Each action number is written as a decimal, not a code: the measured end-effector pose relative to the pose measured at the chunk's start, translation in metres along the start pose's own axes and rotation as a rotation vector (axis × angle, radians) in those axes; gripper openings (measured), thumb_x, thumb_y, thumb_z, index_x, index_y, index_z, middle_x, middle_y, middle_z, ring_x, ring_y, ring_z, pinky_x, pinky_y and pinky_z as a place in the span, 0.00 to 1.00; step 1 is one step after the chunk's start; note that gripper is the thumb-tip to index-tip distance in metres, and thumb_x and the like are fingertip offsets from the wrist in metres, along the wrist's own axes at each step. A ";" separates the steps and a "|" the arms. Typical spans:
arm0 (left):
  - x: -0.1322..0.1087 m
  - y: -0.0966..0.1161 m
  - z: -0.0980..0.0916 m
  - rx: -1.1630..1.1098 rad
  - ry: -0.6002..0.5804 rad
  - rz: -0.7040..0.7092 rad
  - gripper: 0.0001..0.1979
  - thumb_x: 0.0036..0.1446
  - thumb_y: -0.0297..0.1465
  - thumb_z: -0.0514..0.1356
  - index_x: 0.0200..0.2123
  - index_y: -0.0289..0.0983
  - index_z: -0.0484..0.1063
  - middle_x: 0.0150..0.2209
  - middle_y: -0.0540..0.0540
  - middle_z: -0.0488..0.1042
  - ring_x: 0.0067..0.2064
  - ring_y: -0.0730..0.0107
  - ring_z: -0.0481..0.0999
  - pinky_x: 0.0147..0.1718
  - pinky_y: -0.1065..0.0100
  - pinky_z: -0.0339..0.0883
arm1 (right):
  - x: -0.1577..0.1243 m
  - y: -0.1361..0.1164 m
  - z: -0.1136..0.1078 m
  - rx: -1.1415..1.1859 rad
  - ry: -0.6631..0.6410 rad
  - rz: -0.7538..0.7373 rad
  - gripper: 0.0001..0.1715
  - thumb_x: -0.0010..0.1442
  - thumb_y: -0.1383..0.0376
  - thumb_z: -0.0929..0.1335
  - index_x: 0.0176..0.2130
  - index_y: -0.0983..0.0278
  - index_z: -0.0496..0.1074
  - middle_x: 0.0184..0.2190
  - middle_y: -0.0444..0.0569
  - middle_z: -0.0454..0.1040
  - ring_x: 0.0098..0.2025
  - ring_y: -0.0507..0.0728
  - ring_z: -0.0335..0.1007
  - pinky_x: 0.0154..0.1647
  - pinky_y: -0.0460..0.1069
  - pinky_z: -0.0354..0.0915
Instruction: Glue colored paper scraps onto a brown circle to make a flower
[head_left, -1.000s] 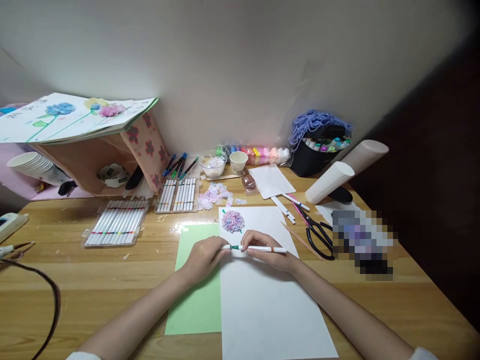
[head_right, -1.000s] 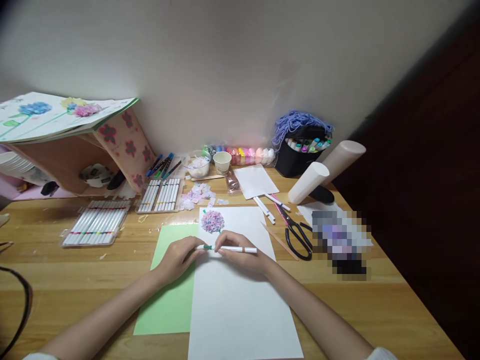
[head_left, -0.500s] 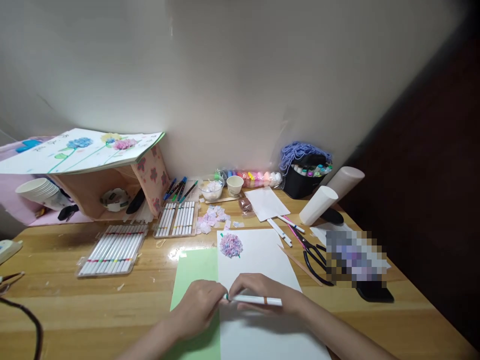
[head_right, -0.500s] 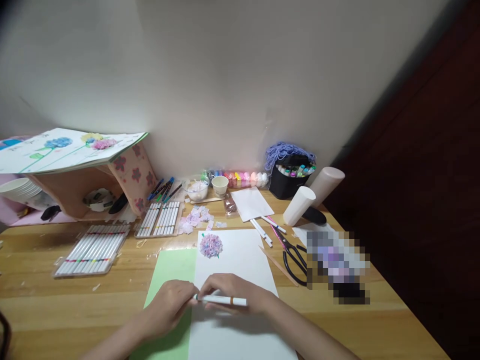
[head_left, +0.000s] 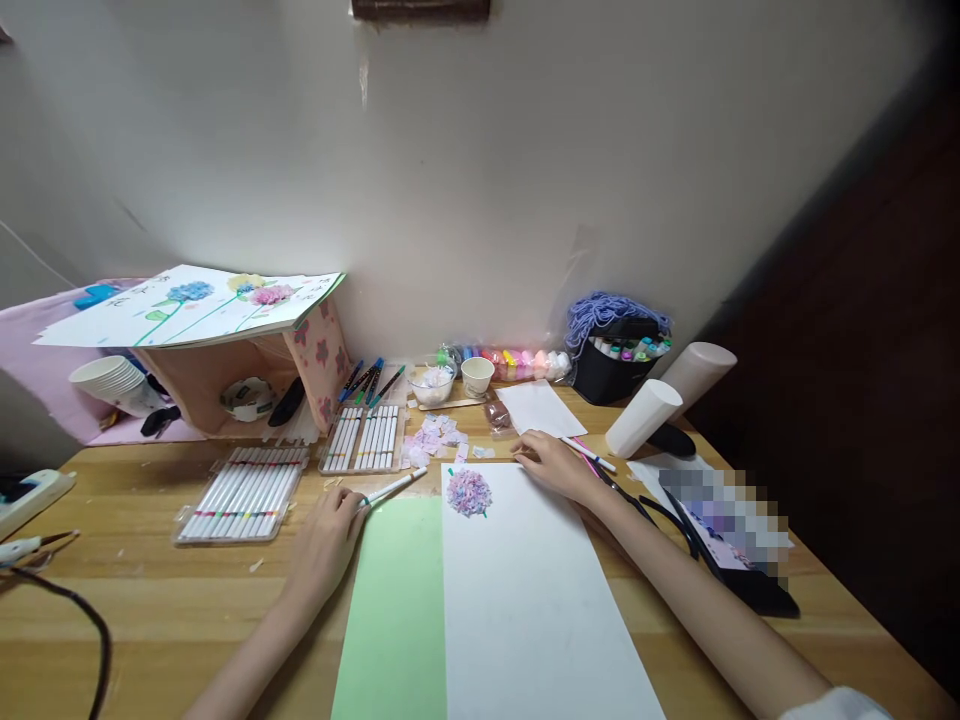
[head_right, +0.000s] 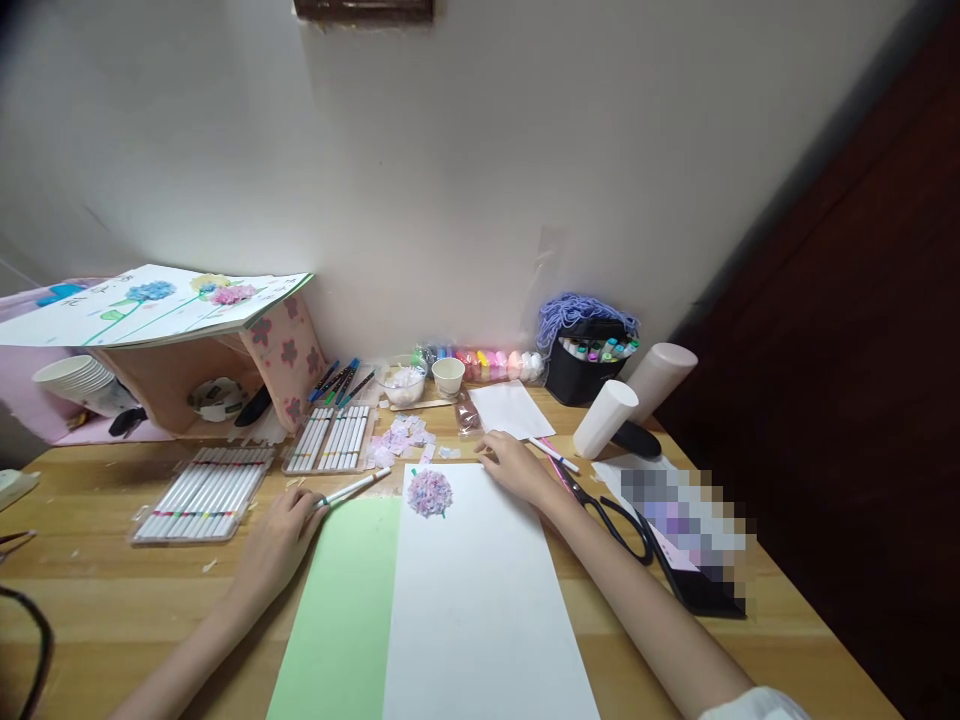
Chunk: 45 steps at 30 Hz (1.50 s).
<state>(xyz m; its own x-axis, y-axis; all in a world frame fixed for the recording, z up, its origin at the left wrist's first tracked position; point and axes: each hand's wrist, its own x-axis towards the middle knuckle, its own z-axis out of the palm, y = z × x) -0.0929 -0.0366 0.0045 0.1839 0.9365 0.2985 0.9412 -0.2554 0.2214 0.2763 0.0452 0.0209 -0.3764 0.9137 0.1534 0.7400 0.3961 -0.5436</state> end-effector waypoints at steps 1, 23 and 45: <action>0.000 -0.002 0.000 0.019 0.003 -0.007 0.13 0.63 0.37 0.48 0.33 0.38 0.68 0.36 0.44 0.69 0.38 0.61 0.69 0.34 0.64 0.62 | 0.002 -0.001 0.002 -0.005 0.012 -0.001 0.09 0.58 0.71 0.62 0.36 0.65 0.71 0.38 0.52 0.74 0.42 0.58 0.70 0.45 0.52 0.64; -0.007 0.013 -0.012 -0.192 0.136 0.074 0.05 0.61 0.29 0.51 0.38 0.39 0.66 0.36 0.46 0.70 0.40 0.63 0.70 0.39 0.64 0.63 | 0.052 -0.003 0.016 -0.307 0.166 0.105 0.06 0.59 0.70 0.63 0.32 0.63 0.68 0.37 0.53 0.72 0.43 0.60 0.67 0.40 0.51 0.61; 0.137 0.146 0.014 -0.543 -0.247 -0.047 0.15 0.55 0.39 0.53 0.28 0.36 0.74 0.33 0.41 0.78 0.36 0.58 0.76 0.35 0.65 0.64 | 0.028 0.001 0.031 -0.045 0.515 0.191 0.03 0.60 0.70 0.61 0.34 0.64 0.64 0.34 0.49 0.71 0.34 0.54 0.69 0.35 0.48 0.65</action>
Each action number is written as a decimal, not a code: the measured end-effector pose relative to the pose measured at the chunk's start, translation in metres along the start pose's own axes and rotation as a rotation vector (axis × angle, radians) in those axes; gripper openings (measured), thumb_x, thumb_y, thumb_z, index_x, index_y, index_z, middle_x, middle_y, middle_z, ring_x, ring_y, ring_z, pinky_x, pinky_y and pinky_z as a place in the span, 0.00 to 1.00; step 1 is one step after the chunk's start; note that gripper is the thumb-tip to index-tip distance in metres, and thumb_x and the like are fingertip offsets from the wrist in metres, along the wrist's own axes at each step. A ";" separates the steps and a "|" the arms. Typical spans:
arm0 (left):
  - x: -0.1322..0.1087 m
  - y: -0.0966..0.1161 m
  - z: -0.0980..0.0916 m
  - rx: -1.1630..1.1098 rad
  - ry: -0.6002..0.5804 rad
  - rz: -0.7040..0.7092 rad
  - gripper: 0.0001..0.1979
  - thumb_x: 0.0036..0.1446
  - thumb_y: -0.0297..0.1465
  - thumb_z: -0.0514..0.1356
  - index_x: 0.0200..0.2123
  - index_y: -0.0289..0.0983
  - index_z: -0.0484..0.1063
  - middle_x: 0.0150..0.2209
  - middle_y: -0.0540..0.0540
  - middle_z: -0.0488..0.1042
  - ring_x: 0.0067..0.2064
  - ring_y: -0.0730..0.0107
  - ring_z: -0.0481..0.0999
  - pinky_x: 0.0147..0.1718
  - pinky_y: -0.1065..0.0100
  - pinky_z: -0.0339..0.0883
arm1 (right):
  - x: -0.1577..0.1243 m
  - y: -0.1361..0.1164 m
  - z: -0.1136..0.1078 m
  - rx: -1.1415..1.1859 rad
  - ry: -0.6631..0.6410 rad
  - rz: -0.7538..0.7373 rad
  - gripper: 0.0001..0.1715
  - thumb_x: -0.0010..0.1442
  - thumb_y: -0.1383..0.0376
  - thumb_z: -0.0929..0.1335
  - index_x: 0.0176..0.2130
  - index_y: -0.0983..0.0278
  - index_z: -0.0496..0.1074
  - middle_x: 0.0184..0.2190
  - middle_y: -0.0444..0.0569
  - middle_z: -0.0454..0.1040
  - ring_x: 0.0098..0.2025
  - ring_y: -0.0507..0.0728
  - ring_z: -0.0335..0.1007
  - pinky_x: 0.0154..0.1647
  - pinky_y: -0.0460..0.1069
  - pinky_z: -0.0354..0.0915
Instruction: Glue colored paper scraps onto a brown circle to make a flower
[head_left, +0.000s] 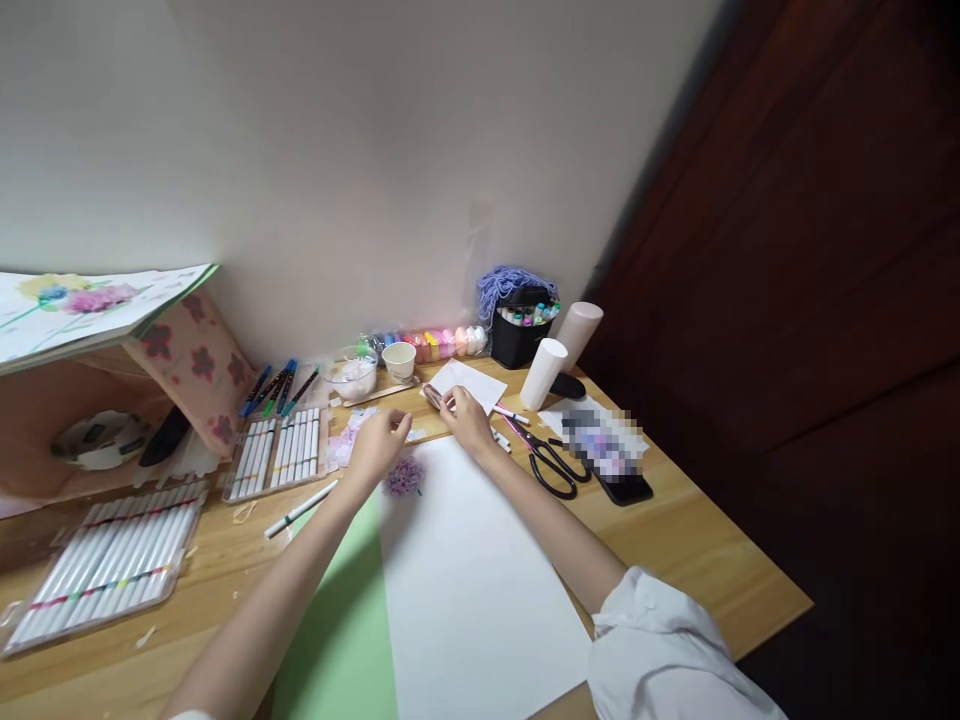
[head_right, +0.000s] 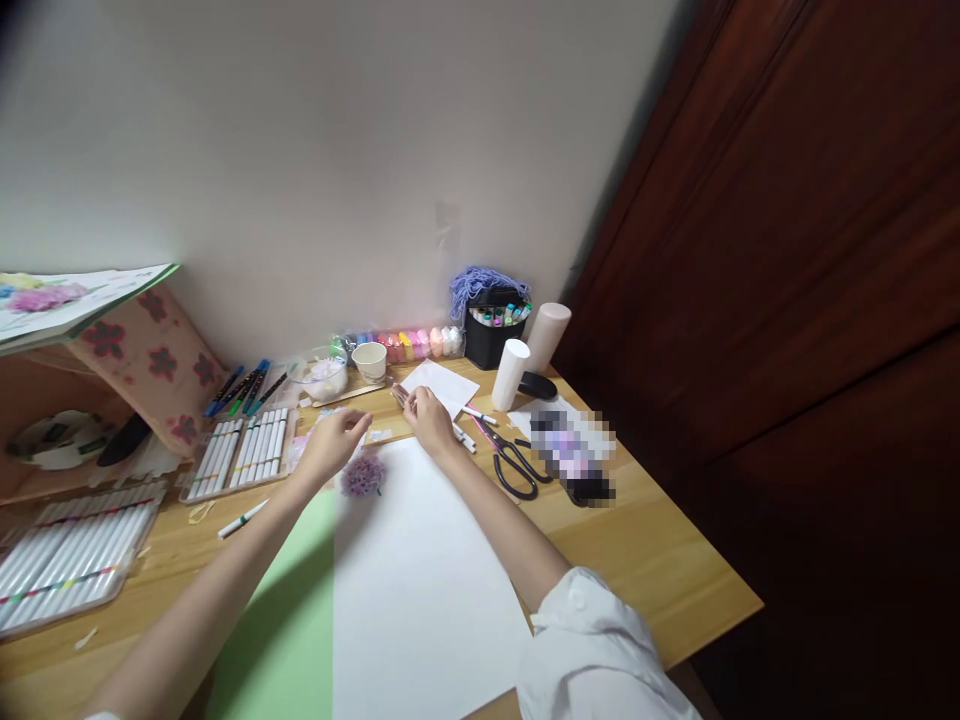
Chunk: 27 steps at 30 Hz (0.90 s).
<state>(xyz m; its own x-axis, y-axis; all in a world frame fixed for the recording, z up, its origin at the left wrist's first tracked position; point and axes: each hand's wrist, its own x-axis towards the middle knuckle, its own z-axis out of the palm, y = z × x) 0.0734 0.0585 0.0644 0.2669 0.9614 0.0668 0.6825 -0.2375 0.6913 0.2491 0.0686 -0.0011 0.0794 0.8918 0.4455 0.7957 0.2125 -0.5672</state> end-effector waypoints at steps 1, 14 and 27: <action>0.010 0.005 0.005 -0.011 -0.014 -0.007 0.15 0.54 0.39 0.53 0.26 0.36 0.74 0.30 0.42 0.79 0.34 0.59 0.76 0.33 0.66 0.63 | -0.001 -0.001 0.001 0.024 0.009 -0.005 0.03 0.59 0.70 0.62 0.34 0.64 0.64 0.34 0.48 0.71 0.34 0.53 0.69 0.34 0.47 0.65; 0.037 -0.010 0.035 -0.161 0.051 -0.123 0.15 0.49 0.36 0.57 0.18 0.34 0.74 0.17 0.45 0.74 0.24 0.63 0.73 0.23 0.70 0.58 | -0.011 -0.023 0.007 0.184 0.011 -0.119 0.05 0.55 0.72 0.65 0.30 0.63 0.67 0.33 0.49 0.71 0.40 0.56 0.70 0.43 0.50 0.66; 0.035 -0.004 0.021 -0.486 0.125 -0.030 0.17 0.43 0.42 0.64 0.27 0.32 0.77 0.28 0.41 0.79 0.30 0.64 0.77 0.30 0.69 0.68 | -0.006 -0.043 -0.014 0.591 -0.142 0.147 0.13 0.57 0.65 0.68 0.43 0.63 0.75 0.41 0.48 0.79 0.45 0.57 0.74 0.49 0.52 0.69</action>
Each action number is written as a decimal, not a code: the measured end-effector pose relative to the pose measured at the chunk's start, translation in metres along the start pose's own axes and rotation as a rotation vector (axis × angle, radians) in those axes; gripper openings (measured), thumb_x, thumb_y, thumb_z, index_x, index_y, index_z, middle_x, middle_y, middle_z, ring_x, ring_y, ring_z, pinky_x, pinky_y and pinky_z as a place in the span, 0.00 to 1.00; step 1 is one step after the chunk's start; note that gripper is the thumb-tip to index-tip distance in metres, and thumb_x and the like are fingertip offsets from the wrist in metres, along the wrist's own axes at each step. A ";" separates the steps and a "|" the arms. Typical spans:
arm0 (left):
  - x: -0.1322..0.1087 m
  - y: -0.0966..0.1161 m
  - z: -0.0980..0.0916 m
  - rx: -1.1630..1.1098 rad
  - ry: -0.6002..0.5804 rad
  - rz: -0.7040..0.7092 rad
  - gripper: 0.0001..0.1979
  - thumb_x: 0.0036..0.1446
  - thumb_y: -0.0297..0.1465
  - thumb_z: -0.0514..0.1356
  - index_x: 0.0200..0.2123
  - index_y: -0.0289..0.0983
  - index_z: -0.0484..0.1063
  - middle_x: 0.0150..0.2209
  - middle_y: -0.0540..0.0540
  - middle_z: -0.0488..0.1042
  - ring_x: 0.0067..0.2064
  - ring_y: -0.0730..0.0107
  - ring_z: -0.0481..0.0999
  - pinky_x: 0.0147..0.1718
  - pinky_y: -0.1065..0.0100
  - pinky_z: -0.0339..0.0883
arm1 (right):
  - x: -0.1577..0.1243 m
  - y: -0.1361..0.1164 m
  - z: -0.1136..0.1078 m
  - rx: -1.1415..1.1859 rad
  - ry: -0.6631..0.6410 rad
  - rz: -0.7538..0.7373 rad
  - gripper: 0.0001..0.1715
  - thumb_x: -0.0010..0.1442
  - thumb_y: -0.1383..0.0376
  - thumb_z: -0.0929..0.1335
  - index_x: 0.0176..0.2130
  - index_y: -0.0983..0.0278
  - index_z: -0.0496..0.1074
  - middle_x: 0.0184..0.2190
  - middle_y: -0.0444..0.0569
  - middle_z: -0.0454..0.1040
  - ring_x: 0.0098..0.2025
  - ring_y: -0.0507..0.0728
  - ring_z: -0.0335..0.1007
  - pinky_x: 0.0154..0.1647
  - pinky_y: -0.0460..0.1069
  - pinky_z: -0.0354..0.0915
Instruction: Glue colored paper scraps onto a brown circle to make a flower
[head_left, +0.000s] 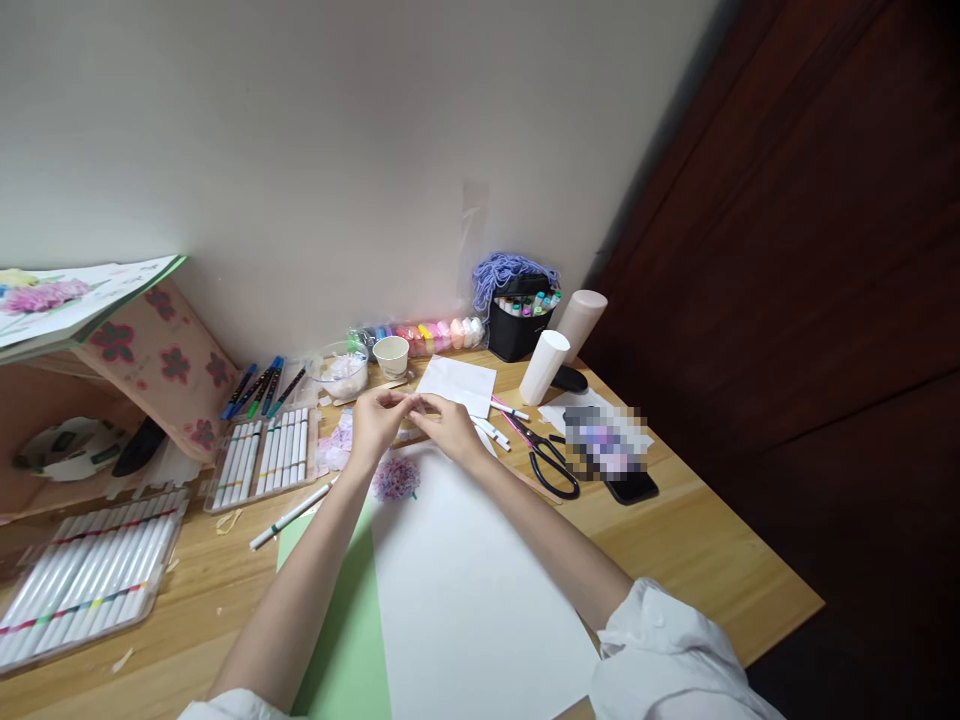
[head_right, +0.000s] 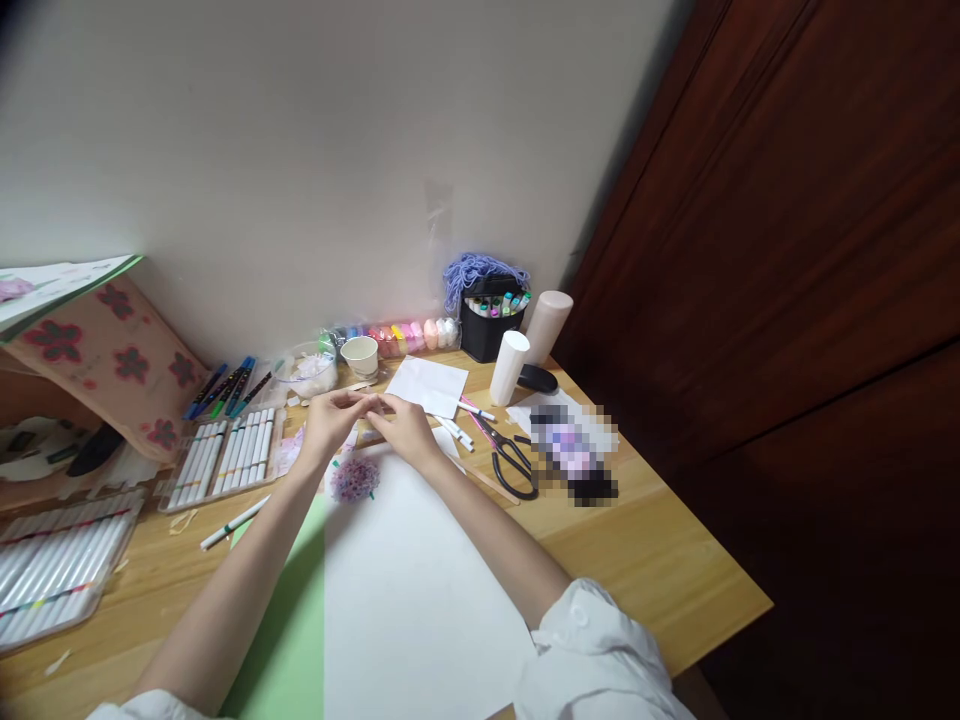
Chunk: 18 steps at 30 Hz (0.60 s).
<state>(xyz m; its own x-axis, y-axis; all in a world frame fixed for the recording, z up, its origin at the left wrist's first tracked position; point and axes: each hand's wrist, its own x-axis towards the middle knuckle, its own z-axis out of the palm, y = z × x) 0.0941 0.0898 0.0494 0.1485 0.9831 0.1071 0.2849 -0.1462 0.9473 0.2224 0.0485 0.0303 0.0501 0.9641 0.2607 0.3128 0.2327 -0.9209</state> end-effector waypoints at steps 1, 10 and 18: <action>0.000 0.001 0.000 -0.028 -0.006 0.010 0.18 0.42 0.43 0.65 0.26 0.32 0.77 0.27 0.42 0.79 0.29 0.65 0.77 0.30 0.69 0.68 | 0.000 -0.003 -0.001 0.024 -0.015 0.010 0.14 0.58 0.64 0.67 0.44 0.62 0.75 0.42 0.48 0.79 0.45 0.57 0.75 0.49 0.53 0.69; -0.007 0.010 0.005 -0.173 -0.005 0.120 0.15 0.48 0.41 0.62 0.28 0.33 0.74 0.27 0.45 0.77 0.30 0.69 0.75 0.34 0.68 0.71 | 0.001 -0.020 -0.012 0.209 -0.031 0.117 0.14 0.58 0.62 0.65 0.40 0.62 0.78 0.39 0.46 0.80 0.42 0.58 0.76 0.37 0.52 0.75; -0.018 0.032 0.002 0.060 -0.066 0.234 0.12 0.54 0.38 0.57 0.27 0.34 0.70 0.29 0.45 0.75 0.31 0.69 0.74 0.32 0.71 0.67 | 0.001 -0.022 -0.027 -0.067 0.234 -0.033 0.08 0.55 0.67 0.65 0.31 0.64 0.74 0.28 0.48 0.79 0.32 0.56 0.77 0.36 0.50 0.72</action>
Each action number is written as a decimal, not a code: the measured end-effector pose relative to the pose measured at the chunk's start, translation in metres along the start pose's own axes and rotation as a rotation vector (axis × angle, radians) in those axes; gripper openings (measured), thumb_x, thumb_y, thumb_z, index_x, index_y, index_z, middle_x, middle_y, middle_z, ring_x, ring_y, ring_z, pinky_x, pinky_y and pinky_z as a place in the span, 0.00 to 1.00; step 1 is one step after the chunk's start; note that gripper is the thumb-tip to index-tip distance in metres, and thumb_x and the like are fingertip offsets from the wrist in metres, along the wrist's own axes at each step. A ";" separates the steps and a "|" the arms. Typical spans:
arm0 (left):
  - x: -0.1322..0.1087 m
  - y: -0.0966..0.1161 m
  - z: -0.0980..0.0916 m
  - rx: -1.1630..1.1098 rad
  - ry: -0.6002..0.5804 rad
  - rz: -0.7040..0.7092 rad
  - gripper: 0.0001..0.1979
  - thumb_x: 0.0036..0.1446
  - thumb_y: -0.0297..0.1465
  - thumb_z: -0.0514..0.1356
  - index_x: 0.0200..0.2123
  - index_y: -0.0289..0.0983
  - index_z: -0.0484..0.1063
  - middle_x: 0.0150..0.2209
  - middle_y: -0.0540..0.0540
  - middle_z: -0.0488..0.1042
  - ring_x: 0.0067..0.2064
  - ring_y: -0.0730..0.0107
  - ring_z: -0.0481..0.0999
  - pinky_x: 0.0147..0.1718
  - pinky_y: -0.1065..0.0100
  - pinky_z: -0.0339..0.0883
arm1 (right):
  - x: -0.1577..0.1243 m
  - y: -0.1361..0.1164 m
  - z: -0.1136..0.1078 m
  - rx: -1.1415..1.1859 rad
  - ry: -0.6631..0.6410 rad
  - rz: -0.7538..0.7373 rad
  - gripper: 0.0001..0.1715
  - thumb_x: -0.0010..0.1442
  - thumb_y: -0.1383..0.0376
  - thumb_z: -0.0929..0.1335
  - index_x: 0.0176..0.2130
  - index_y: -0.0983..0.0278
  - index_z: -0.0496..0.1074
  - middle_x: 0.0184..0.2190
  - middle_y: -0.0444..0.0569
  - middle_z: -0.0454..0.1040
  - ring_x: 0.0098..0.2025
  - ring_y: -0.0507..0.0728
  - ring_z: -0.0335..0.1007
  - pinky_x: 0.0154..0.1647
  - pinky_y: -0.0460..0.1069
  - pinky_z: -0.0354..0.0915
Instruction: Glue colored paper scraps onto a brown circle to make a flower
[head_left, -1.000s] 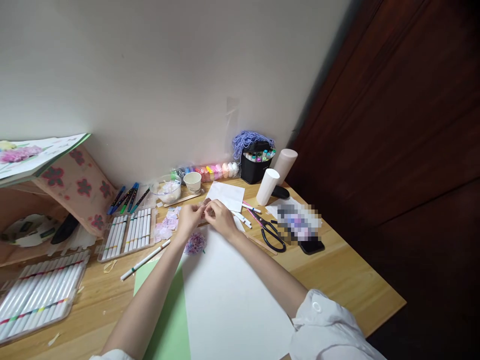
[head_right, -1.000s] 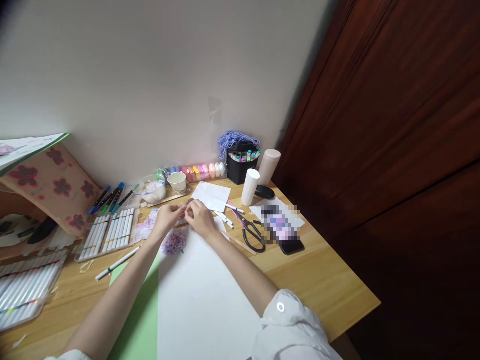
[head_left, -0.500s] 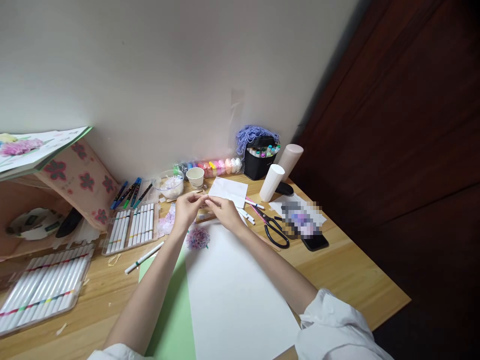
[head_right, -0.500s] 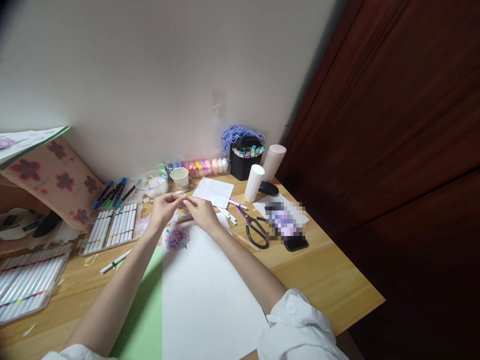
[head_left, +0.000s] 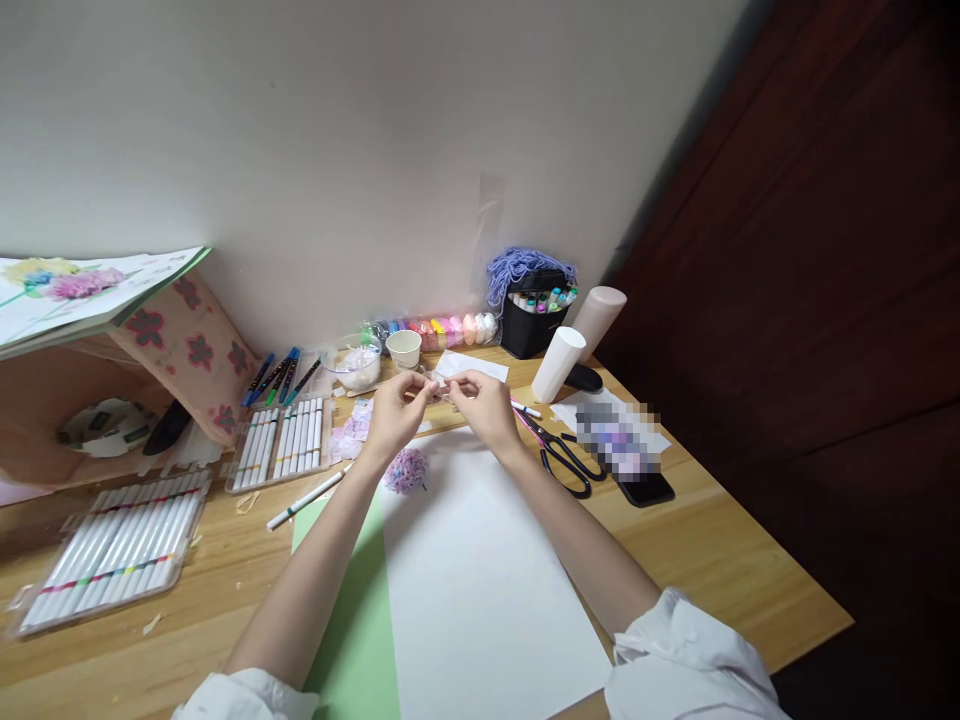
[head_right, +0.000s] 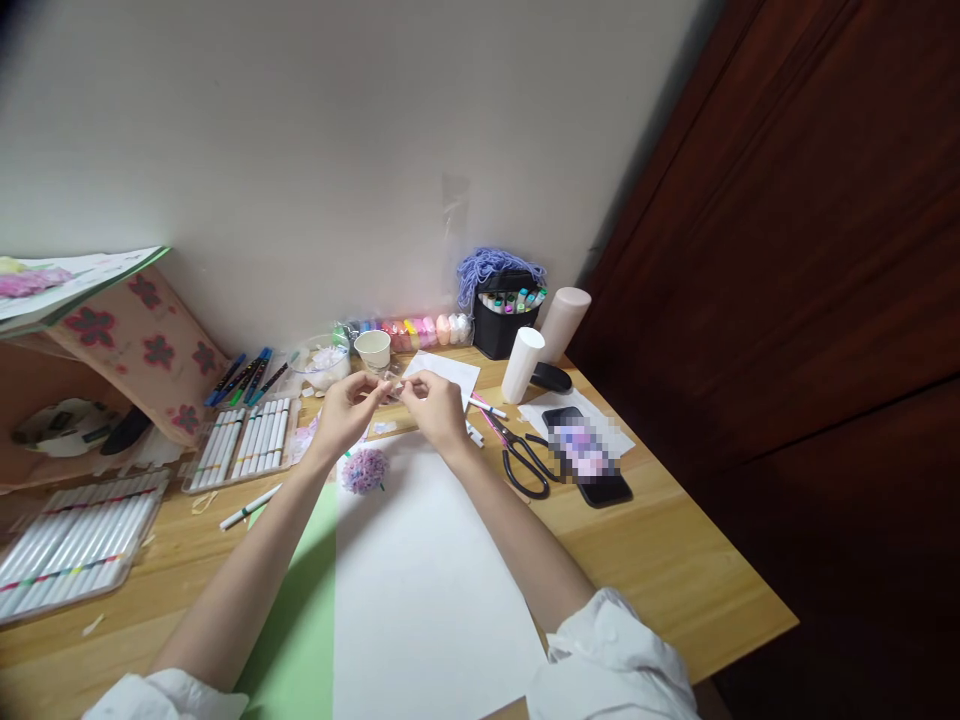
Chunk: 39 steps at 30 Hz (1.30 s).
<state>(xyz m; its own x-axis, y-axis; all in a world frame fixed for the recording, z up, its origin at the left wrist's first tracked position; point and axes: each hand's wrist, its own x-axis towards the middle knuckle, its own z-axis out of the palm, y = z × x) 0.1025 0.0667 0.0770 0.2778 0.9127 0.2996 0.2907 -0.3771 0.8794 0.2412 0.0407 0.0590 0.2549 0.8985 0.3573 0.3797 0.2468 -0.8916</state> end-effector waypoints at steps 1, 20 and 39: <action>-0.001 0.003 0.000 0.056 -0.007 0.026 0.11 0.55 0.37 0.56 0.27 0.35 0.69 0.29 0.46 0.74 0.31 0.70 0.74 0.31 0.71 0.66 | 0.000 -0.001 -0.002 -0.071 0.039 -0.030 0.07 0.55 0.67 0.65 0.30 0.63 0.73 0.28 0.47 0.78 0.31 0.56 0.76 0.36 0.50 0.72; -0.020 0.024 0.012 0.431 0.047 0.230 0.07 0.59 0.30 0.52 0.27 0.38 0.61 0.29 0.49 0.66 0.33 0.69 0.65 0.33 0.69 0.57 | -0.005 -0.014 -0.014 -0.386 -0.093 -0.344 0.21 0.57 0.74 0.66 0.47 0.59 0.75 0.44 0.51 0.77 0.47 0.62 0.73 0.52 0.59 0.66; -0.007 0.019 0.005 -0.388 -0.100 -0.190 0.20 0.57 0.48 0.52 0.31 0.34 0.65 0.26 0.48 0.72 0.19 0.77 0.70 0.15 0.76 0.56 | 0.007 -0.009 -0.031 0.037 -0.265 -0.313 0.21 0.53 0.62 0.72 0.49 0.56 0.74 0.33 0.45 0.70 0.35 0.53 0.69 0.41 0.50 0.69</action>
<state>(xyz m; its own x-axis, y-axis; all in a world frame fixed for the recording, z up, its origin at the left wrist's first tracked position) 0.1106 0.0523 0.0897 0.3456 0.9332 0.0984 -0.0145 -0.0996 0.9949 0.2669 0.0338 0.0787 -0.1077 0.8391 0.5332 0.3690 0.5318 -0.7623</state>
